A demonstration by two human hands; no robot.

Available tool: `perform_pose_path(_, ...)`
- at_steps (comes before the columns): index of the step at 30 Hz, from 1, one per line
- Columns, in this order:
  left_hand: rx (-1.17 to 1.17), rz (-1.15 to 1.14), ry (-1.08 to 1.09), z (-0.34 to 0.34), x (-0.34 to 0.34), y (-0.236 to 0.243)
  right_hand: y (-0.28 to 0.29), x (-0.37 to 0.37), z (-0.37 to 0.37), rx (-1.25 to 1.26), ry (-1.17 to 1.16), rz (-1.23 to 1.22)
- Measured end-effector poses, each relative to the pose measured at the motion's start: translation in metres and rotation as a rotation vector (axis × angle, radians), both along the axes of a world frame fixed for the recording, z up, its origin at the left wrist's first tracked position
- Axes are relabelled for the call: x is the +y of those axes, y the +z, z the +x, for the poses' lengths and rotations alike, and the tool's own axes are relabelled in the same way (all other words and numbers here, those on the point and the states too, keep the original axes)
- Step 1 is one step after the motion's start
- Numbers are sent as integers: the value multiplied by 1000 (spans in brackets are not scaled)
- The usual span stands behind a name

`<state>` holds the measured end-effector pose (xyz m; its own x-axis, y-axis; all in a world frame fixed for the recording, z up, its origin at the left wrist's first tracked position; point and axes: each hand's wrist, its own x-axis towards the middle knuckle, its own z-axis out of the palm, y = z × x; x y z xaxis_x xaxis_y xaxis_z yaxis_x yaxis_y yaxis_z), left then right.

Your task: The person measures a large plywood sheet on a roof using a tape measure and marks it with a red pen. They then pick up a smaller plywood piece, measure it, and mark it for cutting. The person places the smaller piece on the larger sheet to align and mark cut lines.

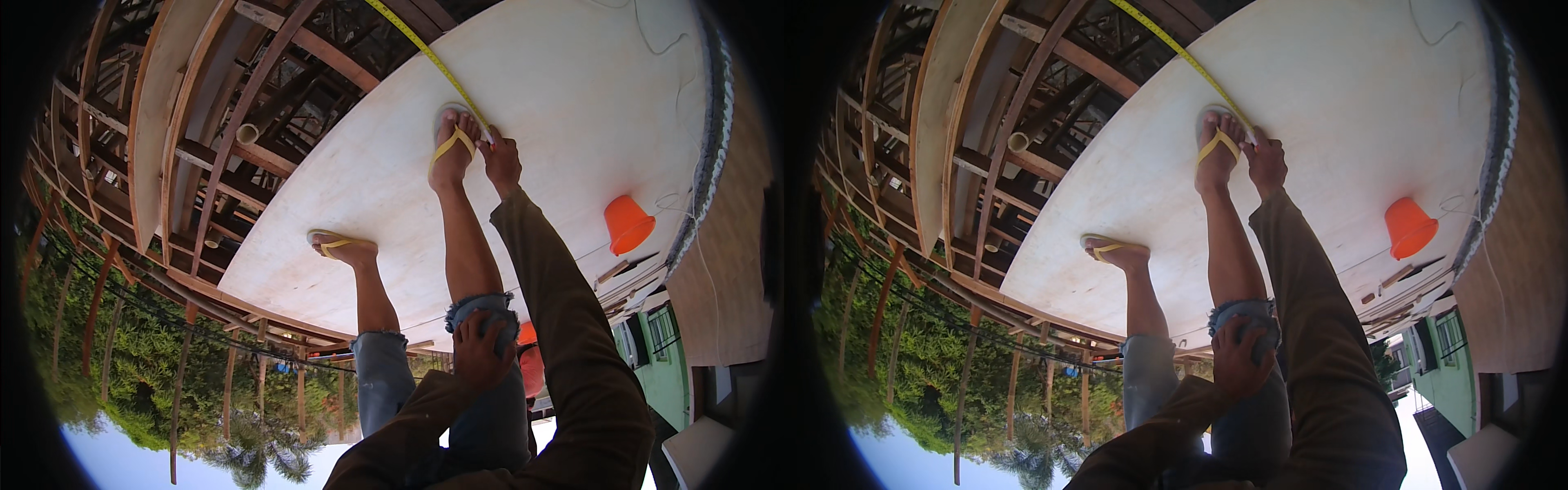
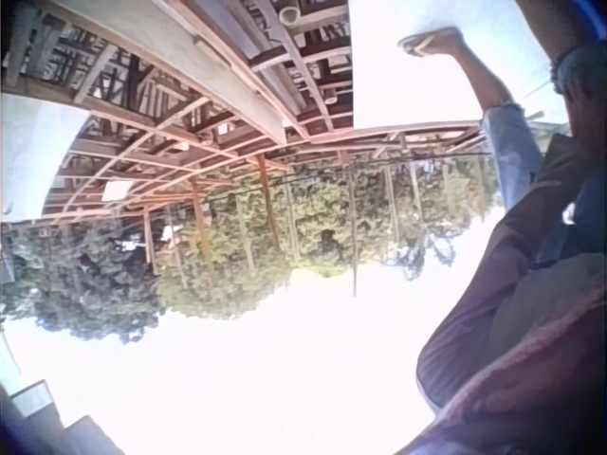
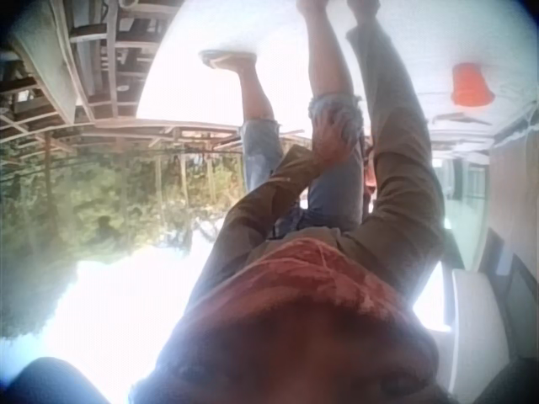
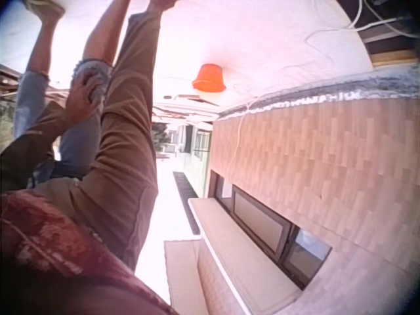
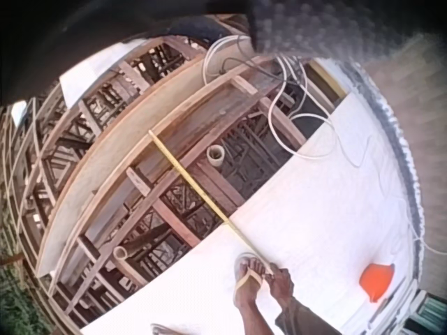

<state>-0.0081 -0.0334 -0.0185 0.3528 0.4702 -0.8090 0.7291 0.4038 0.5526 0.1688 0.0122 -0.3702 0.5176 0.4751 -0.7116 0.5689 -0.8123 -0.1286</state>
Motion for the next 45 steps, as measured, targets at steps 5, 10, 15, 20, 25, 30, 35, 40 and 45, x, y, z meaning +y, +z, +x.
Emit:
perform_pose_path(5, 6, -2, -22, 1, 2, 1, -1, 1, 0, -7, -4, -10)
perform_pose_path(10, 7, 3, -18, 3, 5, 1, 0, 4, 2, 8, -21, -50)
perform_pose_path(15, -1, 3, -24, 3, 8, 2, -1, 4, 2, 11, -31, -63)
perform_pose_path(20, -1, 3, -27, 4, 9, 2, 0, 5, 2, 14, -18, -50)
perform_pose_path(25, -14, 9, -28, 4, 10, 2, 1, 8, 3, 8, -11, -73)
perform_pose_path(30, -24, 7, -21, 4, 10, 1, 0, 9, 4, 20, -18, -86)
perform_pose_path(35, -27, 12, -17, 5, 11, 1, 1, 9, 4, 22, -14, -99)
perform_pose_path(40, -38, 3, -18, 7, 14, 3, -4, 6, 6, 49, -29, -105)
perform_pose_path(45, -58, 40, 50, 14, 25, 9, 3, 3, 10, 115, -35, -8)
